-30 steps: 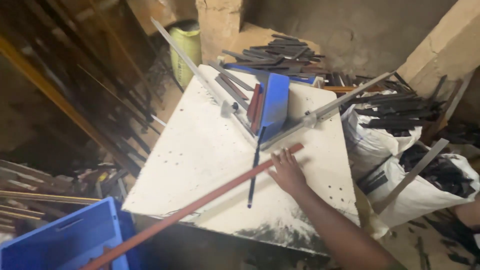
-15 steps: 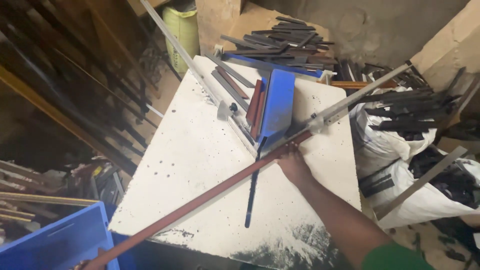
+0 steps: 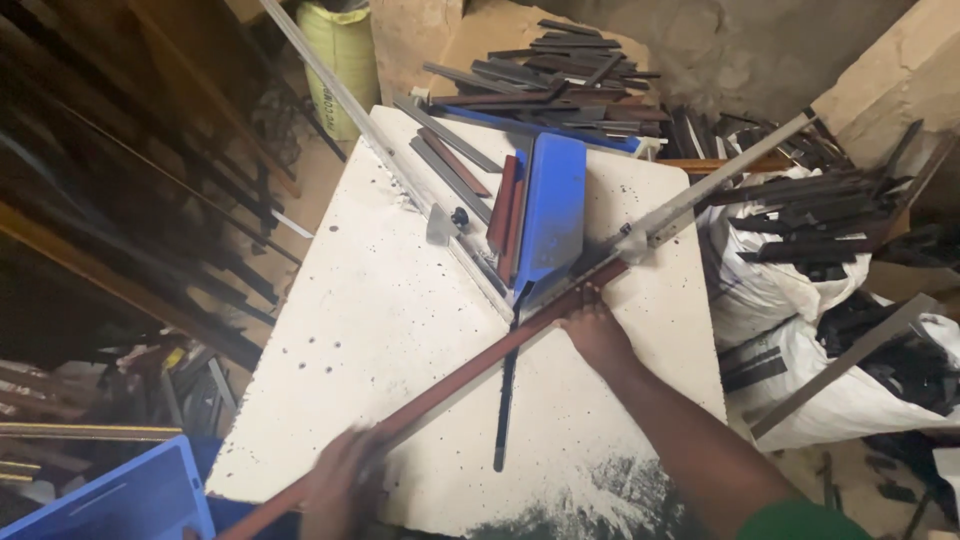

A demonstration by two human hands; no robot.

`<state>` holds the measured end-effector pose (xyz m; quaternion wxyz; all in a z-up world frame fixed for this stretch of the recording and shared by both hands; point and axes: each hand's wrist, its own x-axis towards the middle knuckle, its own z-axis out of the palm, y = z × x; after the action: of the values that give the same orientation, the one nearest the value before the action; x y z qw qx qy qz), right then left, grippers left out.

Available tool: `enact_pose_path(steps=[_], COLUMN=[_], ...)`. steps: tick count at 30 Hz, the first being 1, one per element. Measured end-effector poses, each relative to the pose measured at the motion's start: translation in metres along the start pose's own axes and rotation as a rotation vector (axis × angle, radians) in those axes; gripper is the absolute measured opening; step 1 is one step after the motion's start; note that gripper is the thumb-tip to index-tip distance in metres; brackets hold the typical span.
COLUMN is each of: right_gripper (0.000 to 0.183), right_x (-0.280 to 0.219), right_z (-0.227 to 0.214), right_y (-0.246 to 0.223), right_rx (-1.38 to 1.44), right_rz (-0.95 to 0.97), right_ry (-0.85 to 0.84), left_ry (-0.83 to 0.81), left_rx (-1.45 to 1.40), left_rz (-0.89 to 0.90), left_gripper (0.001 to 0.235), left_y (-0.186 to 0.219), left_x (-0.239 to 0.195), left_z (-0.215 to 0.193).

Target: Cutting several pieces of wood molding using a miter cutter for picture frames.

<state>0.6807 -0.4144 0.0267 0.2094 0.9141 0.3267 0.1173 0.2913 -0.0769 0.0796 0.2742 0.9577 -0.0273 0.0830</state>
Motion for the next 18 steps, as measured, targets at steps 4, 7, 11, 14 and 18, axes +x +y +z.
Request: enact_pose_path(steps=[4, 7, 11, 14, 18], right_gripper=[0.059, 0.060, 0.082, 0.085, 0.083], right_x=[0.002, 0.004, 0.000, -0.006, -0.006], right_z=[-0.017, -0.008, 0.004, 0.007, 0.010], right_y=[-0.002, -0.008, -0.014, -0.017, -0.021], right_rx=[0.045, 0.170, 0.344, 0.282, 0.199], right_rz=[0.013, 0.076, 0.189, 0.149, 0.105], right_ry=[-0.065, -0.046, -0.036, -0.036, 0.025], left_ry=[-0.007, -0.031, -0.082, -0.100, -0.079], left_rx=[0.094, 0.145, 0.175, 0.137, 0.103], left_rz=[0.028, 0.067, 0.116, 0.164, 0.228], left_gripper=[0.049, 0.047, 0.046, 0.054, 0.063], left_y=[-0.034, -0.055, -0.064, -0.084, -0.101], left_x=[0.083, 0.095, 0.090, 0.082, 0.076], left_z=[0.007, 0.021, 0.021, 0.028, 0.036])
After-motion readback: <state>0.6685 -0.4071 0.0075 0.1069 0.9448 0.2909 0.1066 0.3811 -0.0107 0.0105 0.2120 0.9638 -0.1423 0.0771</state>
